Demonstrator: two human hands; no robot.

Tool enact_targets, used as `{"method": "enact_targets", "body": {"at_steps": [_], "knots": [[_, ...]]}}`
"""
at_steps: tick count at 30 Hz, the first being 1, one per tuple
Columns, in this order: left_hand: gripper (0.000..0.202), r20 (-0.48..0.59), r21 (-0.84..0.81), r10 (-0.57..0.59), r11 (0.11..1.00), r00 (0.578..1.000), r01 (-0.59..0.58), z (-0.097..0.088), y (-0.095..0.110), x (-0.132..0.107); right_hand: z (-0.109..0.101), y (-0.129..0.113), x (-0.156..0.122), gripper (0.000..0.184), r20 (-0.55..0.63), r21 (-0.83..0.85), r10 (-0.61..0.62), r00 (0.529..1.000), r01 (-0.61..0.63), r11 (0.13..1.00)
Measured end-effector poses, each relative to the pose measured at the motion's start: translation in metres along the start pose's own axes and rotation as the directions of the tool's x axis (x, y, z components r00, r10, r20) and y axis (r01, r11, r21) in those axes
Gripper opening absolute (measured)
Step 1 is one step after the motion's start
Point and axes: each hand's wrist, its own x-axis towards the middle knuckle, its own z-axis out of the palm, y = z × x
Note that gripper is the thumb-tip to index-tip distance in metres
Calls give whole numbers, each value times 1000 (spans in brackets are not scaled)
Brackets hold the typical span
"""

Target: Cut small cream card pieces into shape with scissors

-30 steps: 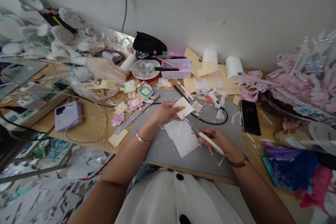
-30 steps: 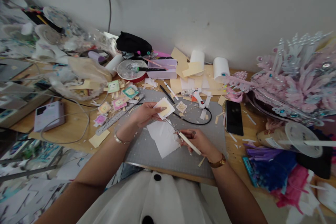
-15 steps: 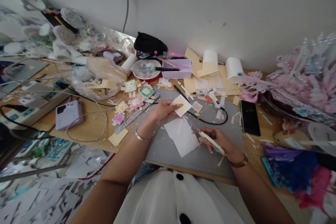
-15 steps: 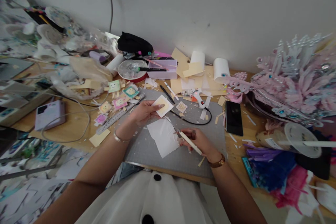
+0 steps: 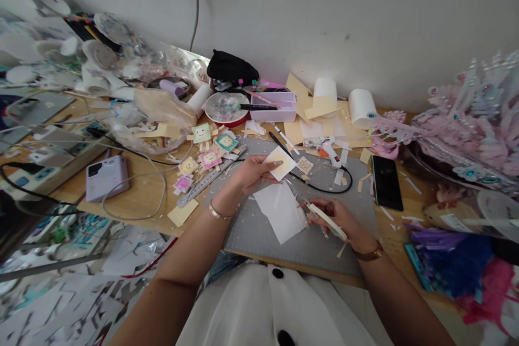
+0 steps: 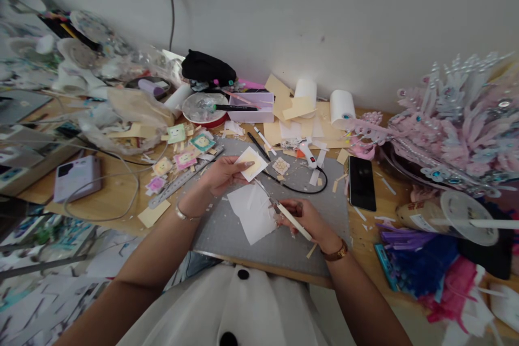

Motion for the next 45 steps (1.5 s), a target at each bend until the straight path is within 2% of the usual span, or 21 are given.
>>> {"method": "enact_targets", "body": {"at_steps": [8, 14, 28, 38, 45], "knots": [[16, 15, 15, -5, 1000, 1000, 5, -1, -3, 1, 0, 0, -4, 45, -16, 10, -73, 997, 73, 997], [14, -12, 33, -24, 999, 1000, 24, 1, -5, 1, -1, 3, 0, 41, 37, -11, -27, 999, 28, 1000], [10, 16, -8, -34, 999, 999, 34, 5, -2, -3, 2, 2, 3, 46, -9, 29, 19, 1000, -19, 999], [10, 26, -27, -37, 999, 999, 38, 4, -2, -2, 4, 2, 2, 47, 7, -3, 10, 1000, -10, 1000], [9, 18, -6, -20, 1000, 1000, 21, 3, 1, -2, 0, 5, 4, 44, 32, -7, -39, 999, 39, 999]]}}
